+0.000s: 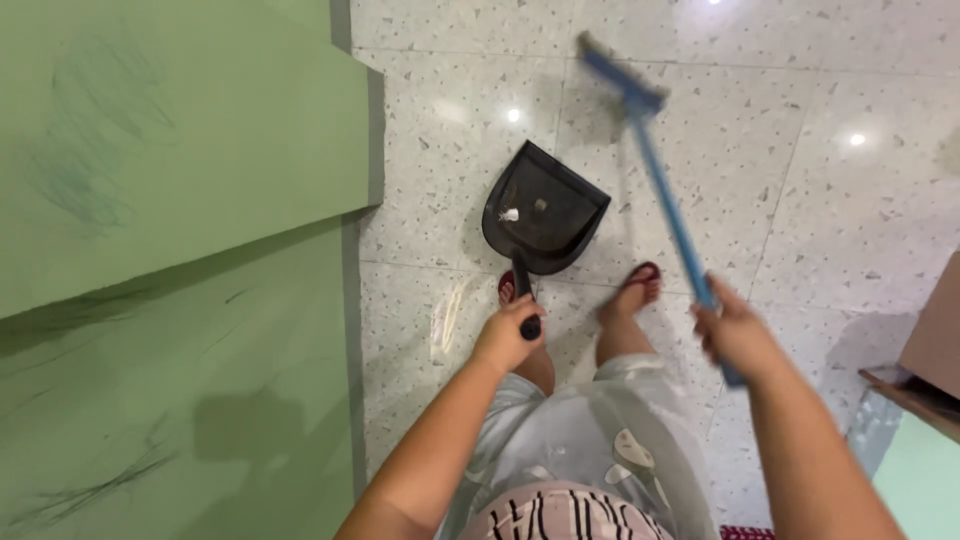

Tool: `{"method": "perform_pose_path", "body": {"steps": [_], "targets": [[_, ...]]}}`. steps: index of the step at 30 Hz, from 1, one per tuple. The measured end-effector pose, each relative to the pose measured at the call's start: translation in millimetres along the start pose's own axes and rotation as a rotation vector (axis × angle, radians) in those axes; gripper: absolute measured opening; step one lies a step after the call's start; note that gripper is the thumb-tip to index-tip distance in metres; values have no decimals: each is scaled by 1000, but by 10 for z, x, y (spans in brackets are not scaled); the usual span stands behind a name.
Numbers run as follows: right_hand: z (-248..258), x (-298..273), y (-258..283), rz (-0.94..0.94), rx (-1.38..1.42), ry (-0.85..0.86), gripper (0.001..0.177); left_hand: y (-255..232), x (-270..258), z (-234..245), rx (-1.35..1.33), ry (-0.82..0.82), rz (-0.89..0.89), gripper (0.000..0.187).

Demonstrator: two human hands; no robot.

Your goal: Sweeping debris from the floor into a dustpan using a squeegee/broom.

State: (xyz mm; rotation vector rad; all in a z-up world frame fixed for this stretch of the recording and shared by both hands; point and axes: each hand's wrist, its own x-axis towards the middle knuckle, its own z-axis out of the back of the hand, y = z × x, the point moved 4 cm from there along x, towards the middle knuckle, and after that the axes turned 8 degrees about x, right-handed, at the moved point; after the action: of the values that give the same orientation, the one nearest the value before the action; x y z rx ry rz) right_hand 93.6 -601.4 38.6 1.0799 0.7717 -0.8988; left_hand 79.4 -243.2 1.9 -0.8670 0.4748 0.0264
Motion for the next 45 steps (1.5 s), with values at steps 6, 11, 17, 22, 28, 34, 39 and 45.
{"method": "perform_pose_path", "body": {"steps": [6,11,17,22,28,34,39,45], "targets": [[421,1115,590,113,-92,-152,78,-169,-139,-351,25,81,-80,30],[507,1818,74,161,-270,-162,75,-350,-85,-705,-20,54,63,27],[527,951,-1425,67,-533,-103,74,-783,2,-1109,33,27,-71,26],[1275,-24,-1266,-124,-124,73,77,-1017,91,-1404,92,30,-116,20],[2185,113,-514,-202,230,122,71,-1552,315,-1510,111,39,62,24],[2701,1450,-120,108,15,-114,74,-1684,442,-2065,103,44,5,27],[2742,1979,-306,124,-115,-139,73,-2013,609,-2309,75,65,-25,28],[2253,1353,-1636,74,-365,-37,82,-2257,827,-2500,50,96,-61,21]]}}
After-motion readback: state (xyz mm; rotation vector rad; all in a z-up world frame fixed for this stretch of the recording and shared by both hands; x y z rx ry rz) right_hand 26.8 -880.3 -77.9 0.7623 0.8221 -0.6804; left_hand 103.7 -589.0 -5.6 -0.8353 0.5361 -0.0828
